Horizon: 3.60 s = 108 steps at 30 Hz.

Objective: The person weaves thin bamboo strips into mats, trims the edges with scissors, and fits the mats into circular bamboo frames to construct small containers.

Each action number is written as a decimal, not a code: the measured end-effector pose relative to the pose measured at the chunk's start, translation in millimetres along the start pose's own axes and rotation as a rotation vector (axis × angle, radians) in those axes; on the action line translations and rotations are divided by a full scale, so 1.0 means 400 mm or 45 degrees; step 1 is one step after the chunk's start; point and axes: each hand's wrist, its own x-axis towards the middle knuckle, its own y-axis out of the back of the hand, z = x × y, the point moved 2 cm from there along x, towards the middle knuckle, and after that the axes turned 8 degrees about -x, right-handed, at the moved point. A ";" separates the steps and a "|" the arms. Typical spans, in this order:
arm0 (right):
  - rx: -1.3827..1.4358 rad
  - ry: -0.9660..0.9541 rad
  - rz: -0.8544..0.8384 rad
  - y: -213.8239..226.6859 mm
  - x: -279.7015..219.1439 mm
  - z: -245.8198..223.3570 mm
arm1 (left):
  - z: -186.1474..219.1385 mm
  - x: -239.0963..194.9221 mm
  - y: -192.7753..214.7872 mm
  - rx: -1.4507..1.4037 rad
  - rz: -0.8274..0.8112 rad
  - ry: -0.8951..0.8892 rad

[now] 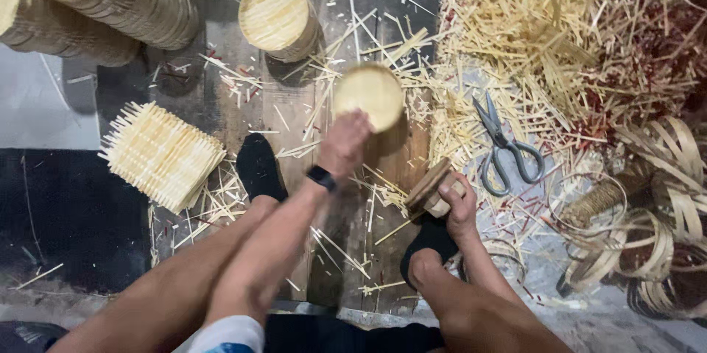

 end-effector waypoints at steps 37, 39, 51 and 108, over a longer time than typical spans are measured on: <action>-1.965 0.460 -0.580 -0.287 0.087 -0.381 | -0.413 0.139 0.356 -0.033 0.582 0.762; -1.918 0.453 -0.721 -0.286 0.094 -0.431 | -0.442 0.129 0.394 -0.123 0.628 0.895; -1.817 0.637 -0.717 -0.474 0.391 -0.796 | -0.557 0.192 0.337 -0.213 0.611 0.995; -0.787 0.336 -0.055 -0.773 0.656 -0.458 | -0.650 0.184 0.223 -0.564 0.404 1.701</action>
